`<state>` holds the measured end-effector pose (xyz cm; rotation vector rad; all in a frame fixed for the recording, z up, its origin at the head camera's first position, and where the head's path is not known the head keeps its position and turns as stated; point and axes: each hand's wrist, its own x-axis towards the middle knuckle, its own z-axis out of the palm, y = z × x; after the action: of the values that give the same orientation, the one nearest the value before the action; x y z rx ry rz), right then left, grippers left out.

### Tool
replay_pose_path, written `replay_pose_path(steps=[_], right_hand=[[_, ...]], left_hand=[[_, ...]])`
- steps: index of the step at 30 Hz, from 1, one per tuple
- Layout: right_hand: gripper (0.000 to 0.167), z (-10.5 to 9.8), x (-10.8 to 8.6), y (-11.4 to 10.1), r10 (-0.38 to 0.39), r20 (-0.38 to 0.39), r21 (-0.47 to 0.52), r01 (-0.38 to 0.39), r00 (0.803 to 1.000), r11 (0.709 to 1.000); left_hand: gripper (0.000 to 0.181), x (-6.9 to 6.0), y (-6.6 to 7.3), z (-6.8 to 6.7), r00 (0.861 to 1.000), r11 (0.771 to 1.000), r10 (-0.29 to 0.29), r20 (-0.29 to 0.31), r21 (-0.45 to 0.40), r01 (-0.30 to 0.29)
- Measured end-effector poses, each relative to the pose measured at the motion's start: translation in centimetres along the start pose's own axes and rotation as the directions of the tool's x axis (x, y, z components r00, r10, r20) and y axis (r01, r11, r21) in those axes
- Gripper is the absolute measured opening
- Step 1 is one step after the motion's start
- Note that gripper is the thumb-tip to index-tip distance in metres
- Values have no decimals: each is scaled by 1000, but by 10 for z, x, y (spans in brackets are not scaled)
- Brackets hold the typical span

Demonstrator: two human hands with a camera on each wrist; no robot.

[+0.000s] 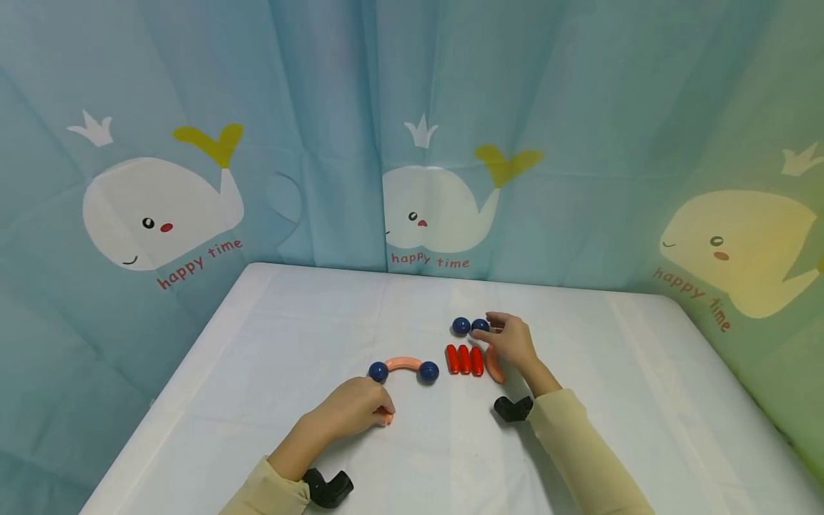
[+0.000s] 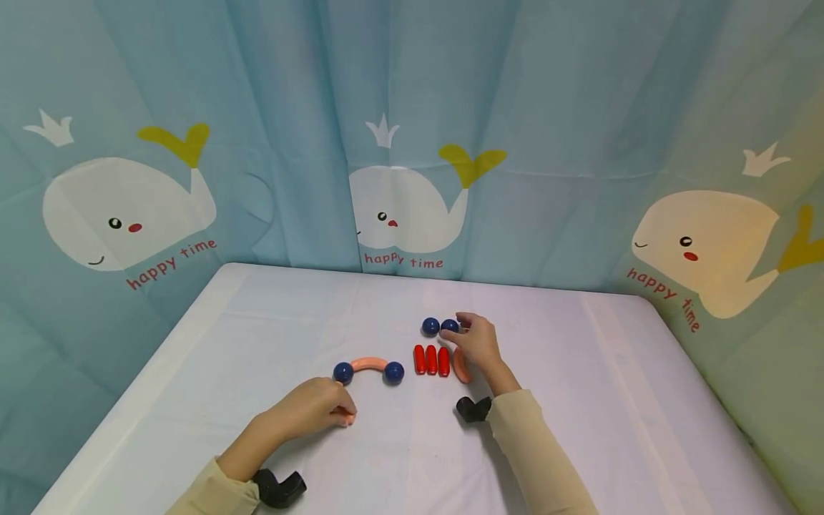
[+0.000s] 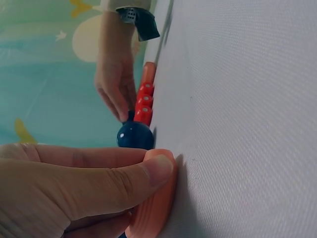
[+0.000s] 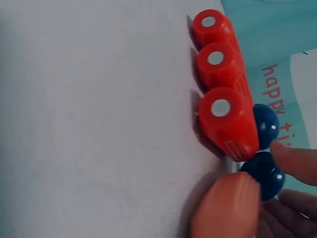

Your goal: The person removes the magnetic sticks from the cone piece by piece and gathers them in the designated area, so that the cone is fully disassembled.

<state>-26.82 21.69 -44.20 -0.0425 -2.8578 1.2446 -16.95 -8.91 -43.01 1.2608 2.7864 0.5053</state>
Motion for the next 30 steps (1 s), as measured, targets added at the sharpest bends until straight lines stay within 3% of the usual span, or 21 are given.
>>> replay_pose_path(steps=[3, 7, 11, 19, 22, 26, 30], right_hand=[[53, -4, -7, -4, -69, -65, 14, 70, 996, 997], [48, -4, -21, -12, -174, -181, 21, 180, 968, 983], [45, -1, -39, -25, -237, -212, 70, 256, 948, 964], [38, 13, -64, -45, -367, -184, 120, 392, 912, 912], [36, 22, -72, -50, -419, -164, 121, 439, 893, 890], [34, 35, -83, -54, -477, -126, 138, 492, 870, 860], [31, 51, -94, -58, -519, -49, 201, 517, 854, 832]], left_hand=[[8, -1, 2, 0, 1000, 1000, 0, -10, 21, 0], [3, 0, 5, 1, 1000, 997, 8, -14, 74, -7], [10, 1, 8, 3, 999, 993, 28, -27, 118, -24], [12, 2, 12, 6, 996, 991, 49, -68, 125, -40], [4, 1, 7, 3, 989, 996, 46, -138, 87, -34], [24, -3, -5, -5, 967, 999, -33, -253, 11, 37], [32, -6, -17, -8, 957, 991, -129, -258, -51, 120]])
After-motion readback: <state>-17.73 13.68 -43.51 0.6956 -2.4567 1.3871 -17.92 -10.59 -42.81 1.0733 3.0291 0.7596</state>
